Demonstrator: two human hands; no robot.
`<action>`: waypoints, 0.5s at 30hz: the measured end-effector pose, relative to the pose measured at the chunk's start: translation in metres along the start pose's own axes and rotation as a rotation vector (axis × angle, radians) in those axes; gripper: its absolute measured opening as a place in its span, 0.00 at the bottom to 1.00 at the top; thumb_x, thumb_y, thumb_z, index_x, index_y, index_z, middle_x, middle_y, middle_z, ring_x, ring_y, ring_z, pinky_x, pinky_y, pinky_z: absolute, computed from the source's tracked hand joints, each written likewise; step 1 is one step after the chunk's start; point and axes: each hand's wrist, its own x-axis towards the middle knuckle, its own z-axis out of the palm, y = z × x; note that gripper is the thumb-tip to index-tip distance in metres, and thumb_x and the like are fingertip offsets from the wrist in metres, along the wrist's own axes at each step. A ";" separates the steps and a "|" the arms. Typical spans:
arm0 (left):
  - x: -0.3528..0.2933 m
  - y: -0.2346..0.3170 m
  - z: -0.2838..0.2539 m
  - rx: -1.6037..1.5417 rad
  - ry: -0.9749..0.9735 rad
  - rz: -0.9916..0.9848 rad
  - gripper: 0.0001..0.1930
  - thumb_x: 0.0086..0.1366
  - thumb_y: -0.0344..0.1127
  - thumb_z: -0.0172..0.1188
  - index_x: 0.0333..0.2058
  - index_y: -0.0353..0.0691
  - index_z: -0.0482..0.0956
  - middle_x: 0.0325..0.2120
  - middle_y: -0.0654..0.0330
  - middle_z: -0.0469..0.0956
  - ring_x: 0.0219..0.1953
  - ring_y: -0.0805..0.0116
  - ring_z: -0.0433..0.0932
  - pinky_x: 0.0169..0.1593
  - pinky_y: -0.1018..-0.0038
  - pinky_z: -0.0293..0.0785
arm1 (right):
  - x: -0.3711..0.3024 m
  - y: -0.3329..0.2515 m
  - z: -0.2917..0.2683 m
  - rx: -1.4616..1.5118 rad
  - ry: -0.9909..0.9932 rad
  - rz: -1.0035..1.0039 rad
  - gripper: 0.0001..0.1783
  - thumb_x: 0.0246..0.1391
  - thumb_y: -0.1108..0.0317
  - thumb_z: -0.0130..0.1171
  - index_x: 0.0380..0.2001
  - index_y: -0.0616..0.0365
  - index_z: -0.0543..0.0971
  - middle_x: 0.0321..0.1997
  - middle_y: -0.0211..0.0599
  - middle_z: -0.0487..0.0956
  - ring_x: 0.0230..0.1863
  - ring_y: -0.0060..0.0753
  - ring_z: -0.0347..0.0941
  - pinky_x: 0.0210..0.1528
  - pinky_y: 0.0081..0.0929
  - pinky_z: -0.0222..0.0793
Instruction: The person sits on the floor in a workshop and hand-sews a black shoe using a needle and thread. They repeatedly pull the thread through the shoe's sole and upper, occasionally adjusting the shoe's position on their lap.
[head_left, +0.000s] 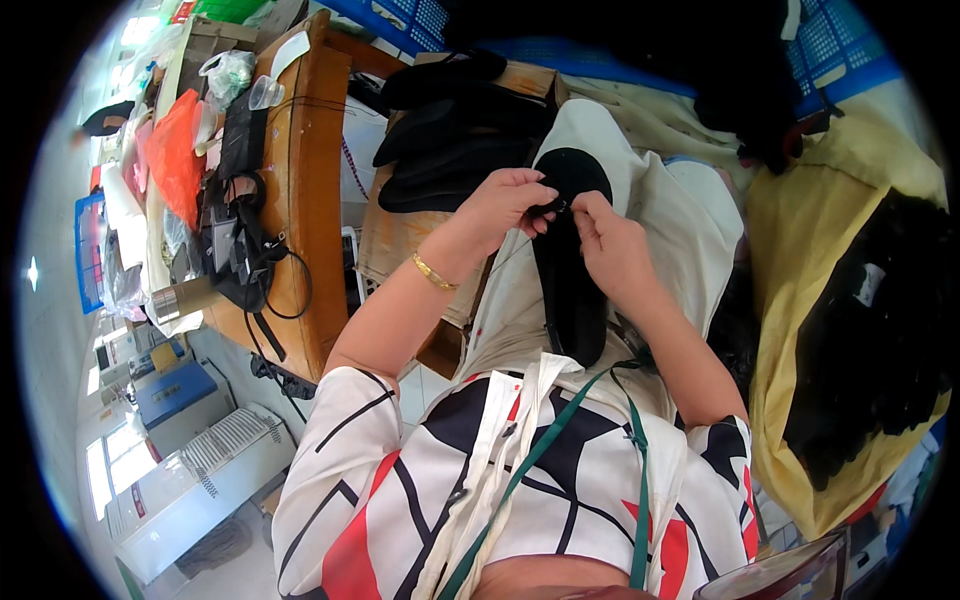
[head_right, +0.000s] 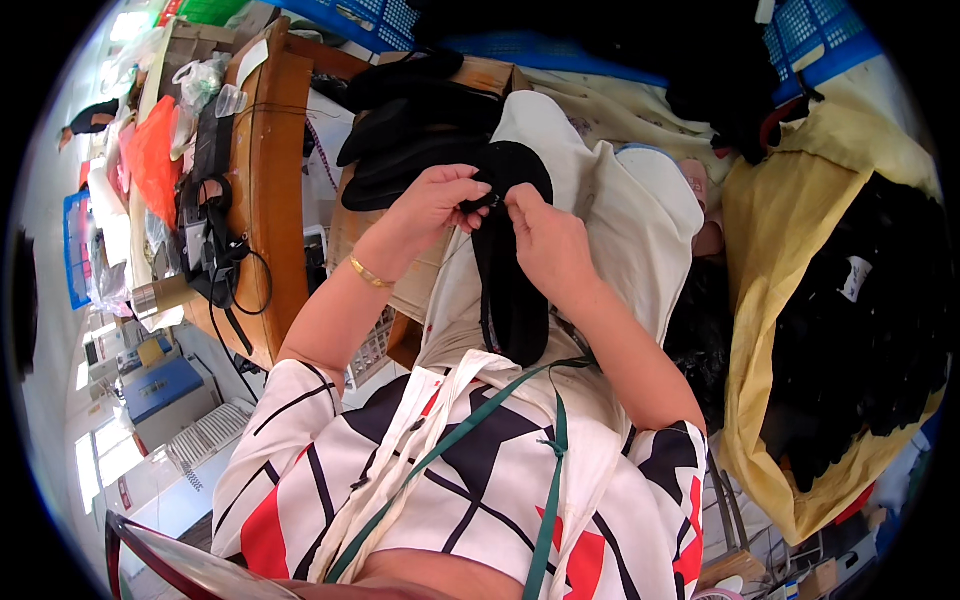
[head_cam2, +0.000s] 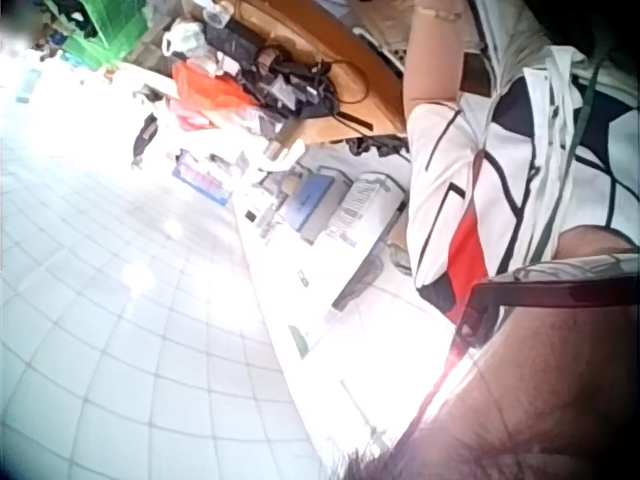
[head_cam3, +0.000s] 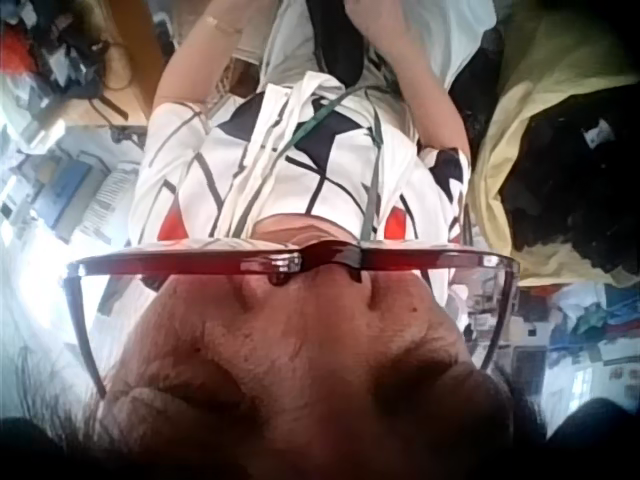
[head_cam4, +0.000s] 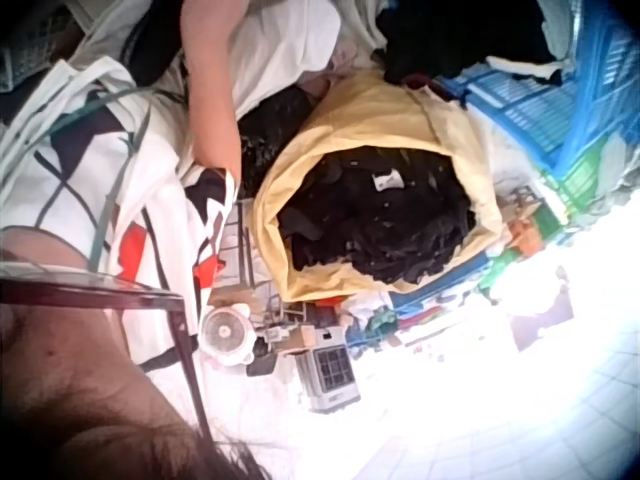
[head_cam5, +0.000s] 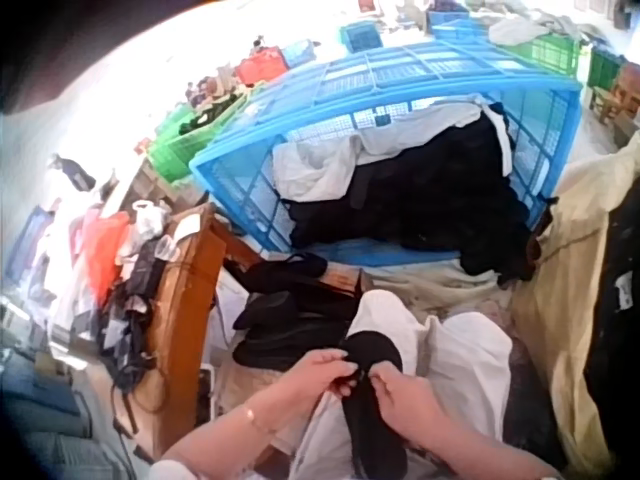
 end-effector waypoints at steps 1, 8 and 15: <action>0.001 0.000 0.000 -0.012 -0.016 -0.007 0.04 0.64 0.32 0.59 0.31 0.40 0.78 0.23 0.62 0.79 0.21 0.76 0.77 0.25 0.82 0.73 | 0.000 -0.001 0.001 -0.022 0.014 0.012 0.05 0.63 0.67 0.50 0.39 0.55 0.68 0.25 0.52 0.78 0.31 0.62 0.75 0.31 0.53 0.68; -0.005 0.001 0.010 0.063 0.051 0.047 0.05 0.64 0.32 0.61 0.30 0.39 0.78 0.23 0.63 0.79 0.22 0.76 0.77 0.25 0.82 0.74 | 0.016 -0.010 0.004 0.175 0.036 0.048 0.06 0.62 0.69 0.51 0.40 0.56 0.67 0.28 0.54 0.77 0.33 0.63 0.74 0.34 0.51 0.68; 0.000 -0.012 0.008 0.113 0.087 0.123 0.05 0.62 0.32 0.64 0.28 0.38 0.80 0.23 0.63 0.80 0.22 0.78 0.78 0.25 0.85 0.72 | 0.020 -0.014 -0.015 0.042 0.122 -0.138 0.05 0.59 0.67 0.54 0.33 0.56 0.72 0.34 0.41 0.76 0.34 0.52 0.75 0.34 0.42 0.70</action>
